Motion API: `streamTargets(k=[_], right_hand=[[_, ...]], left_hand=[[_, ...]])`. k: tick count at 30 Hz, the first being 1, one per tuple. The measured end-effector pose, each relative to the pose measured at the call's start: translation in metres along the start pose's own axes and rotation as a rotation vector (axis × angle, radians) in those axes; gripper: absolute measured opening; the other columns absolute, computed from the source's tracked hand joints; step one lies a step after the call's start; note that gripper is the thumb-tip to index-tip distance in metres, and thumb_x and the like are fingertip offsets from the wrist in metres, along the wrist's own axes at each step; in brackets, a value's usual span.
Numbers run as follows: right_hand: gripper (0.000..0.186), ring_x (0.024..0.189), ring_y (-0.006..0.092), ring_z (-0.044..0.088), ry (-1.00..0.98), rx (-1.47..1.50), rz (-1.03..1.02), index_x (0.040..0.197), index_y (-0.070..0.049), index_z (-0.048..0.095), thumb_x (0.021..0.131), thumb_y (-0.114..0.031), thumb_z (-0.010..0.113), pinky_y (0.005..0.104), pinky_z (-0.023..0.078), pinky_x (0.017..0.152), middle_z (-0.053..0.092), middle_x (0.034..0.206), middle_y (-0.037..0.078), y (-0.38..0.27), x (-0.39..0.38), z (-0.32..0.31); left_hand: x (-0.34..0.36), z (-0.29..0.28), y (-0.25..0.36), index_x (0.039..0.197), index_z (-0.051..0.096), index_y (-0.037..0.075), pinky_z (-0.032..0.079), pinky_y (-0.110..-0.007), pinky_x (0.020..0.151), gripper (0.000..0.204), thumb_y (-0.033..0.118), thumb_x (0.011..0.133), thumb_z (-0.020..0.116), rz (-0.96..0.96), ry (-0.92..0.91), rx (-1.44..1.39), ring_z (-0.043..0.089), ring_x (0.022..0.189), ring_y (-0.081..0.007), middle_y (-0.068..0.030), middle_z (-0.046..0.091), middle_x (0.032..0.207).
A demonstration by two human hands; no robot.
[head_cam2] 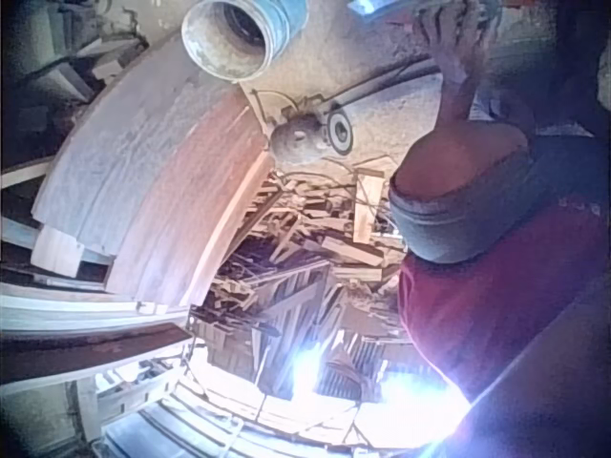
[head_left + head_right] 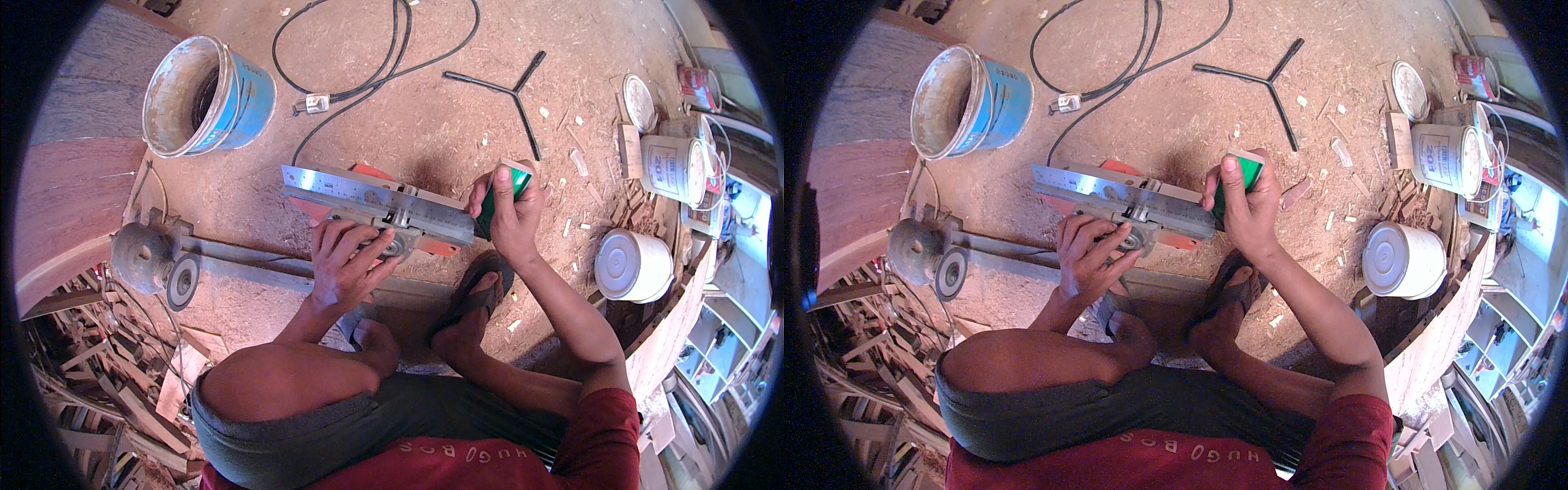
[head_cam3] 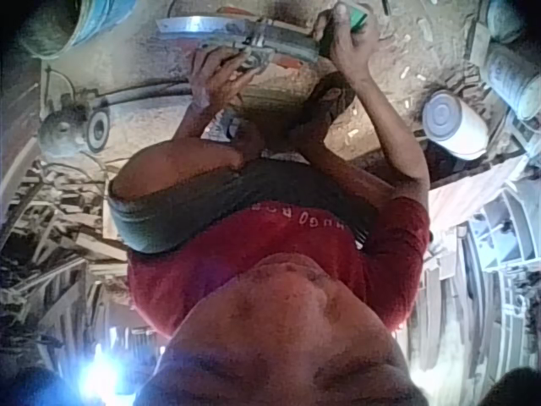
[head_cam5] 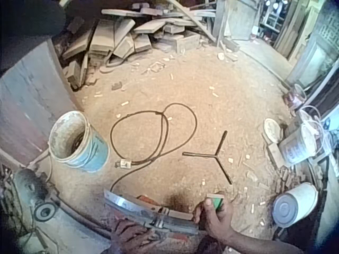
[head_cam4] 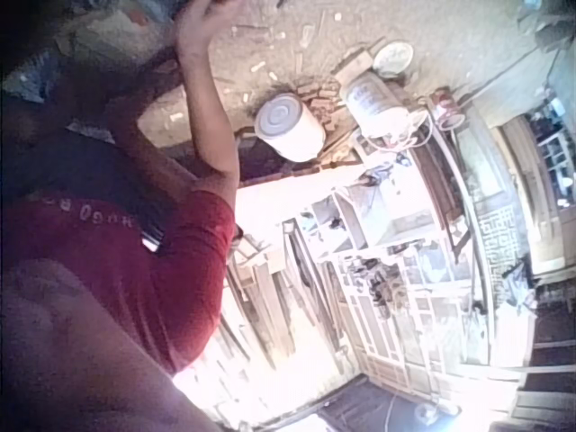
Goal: The person uses a ruler and a marker to mark a spot on a power planer, then uses a T-handle tool to adjust a component on the planer.
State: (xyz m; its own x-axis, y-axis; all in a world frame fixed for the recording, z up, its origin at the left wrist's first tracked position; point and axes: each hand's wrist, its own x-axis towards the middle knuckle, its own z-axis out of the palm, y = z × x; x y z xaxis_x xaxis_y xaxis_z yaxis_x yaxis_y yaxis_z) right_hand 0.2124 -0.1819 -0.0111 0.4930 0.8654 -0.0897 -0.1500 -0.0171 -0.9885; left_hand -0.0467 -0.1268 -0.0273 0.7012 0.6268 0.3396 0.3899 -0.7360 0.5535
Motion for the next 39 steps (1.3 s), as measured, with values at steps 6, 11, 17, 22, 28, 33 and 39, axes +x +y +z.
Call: streamTargets(k=[6,11,17,22,28,33,39], right_hand=[[0.022,0.058,0.0130,0.060,0.005,-0.012,0.003,0.101,-0.005,0.045,0.111,-0.023,0.052,0.0275,0.051,0.055,0.062,0.071,0.009,0.0005,-0.0005,-0.0010],[0.023,0.058,0.0131,0.060,0.005,-0.018,0.010,0.101,-0.005,0.045,0.111,-0.024,0.052,0.0278,0.051,0.056,0.062,0.071,0.009,0.0007,0.0001,-0.0013],[0.022,0.058,0.0131,0.060,0.004,-0.030,0.016,0.101,-0.005,0.045,0.111,-0.024,0.052,0.0281,0.052,0.056,0.062,0.070,0.009,-0.0025,0.0008,-0.0006],[0.022,0.058,0.0131,0.060,0.018,-0.029,0.024,0.101,-0.005,0.045,0.111,-0.024,0.051,0.0282,0.052,0.056,0.062,0.070,0.009,-0.0024,0.0010,0.0001],[0.022,0.057,0.0132,0.060,0.021,-0.020,0.028,0.101,-0.005,0.045,0.111,-0.024,0.052,0.0283,0.052,0.056,0.062,0.070,0.009,-0.0027,0.0013,0.0003],[0.023,0.057,0.0138,0.060,0.013,-0.038,0.026,0.100,-0.005,0.045,0.111,-0.024,0.052,0.0285,0.052,0.056,0.062,0.070,0.010,-0.0022,0.0011,-0.0009],[0.023,0.057,0.0139,0.060,0.019,-0.030,0.026,0.100,-0.005,0.044,0.111,-0.024,0.052,0.0286,0.052,0.056,0.062,0.070,0.010,-0.0023,0.0009,0.0002]], left_hand=[[-0.0008,0.0009,-0.0005,0.111,0.076,0.012,0.044,-0.045,0.090,0.054,0.021,0.061,0.093,0.000,0.003,-0.004,0.058,0.102,-0.0257,-0.0014,0.066,0.104],[0.0008,-0.0009,0.0003,0.112,0.076,0.012,0.044,-0.045,0.090,0.054,0.021,0.062,0.093,0.007,-0.005,0.005,0.059,0.101,-0.0259,-0.0015,0.066,0.103],[-0.0007,0.0006,-0.0013,0.114,0.076,0.013,0.044,-0.045,0.090,0.055,0.022,0.062,0.092,0.007,-0.004,0.008,0.059,0.101,-0.0259,-0.0014,0.066,0.103],[-0.0013,0.0000,-0.0013,0.114,0.076,0.013,0.044,-0.045,0.090,0.055,0.022,0.062,0.092,0.008,-0.007,0.006,0.059,0.101,-0.0260,-0.0013,0.066,0.104],[-0.0010,-0.0003,-0.0013,0.114,0.076,0.013,0.044,-0.045,0.089,0.056,0.021,0.062,0.092,0.008,-0.015,0.002,0.059,0.101,-0.0259,-0.0013,0.065,0.104],[-0.0012,-0.0003,-0.0020,0.114,0.076,0.013,0.044,-0.045,0.090,0.055,0.021,0.062,0.092,0.017,-0.018,0.007,0.059,0.102,-0.0257,-0.0014,0.065,0.105],[-0.0001,0.0000,-0.0014,0.114,0.076,0.013,0.044,-0.045,0.091,0.056,0.021,0.061,0.092,0.012,-0.023,0.015,0.059,0.102,-0.0256,-0.0012,0.065,0.105]])
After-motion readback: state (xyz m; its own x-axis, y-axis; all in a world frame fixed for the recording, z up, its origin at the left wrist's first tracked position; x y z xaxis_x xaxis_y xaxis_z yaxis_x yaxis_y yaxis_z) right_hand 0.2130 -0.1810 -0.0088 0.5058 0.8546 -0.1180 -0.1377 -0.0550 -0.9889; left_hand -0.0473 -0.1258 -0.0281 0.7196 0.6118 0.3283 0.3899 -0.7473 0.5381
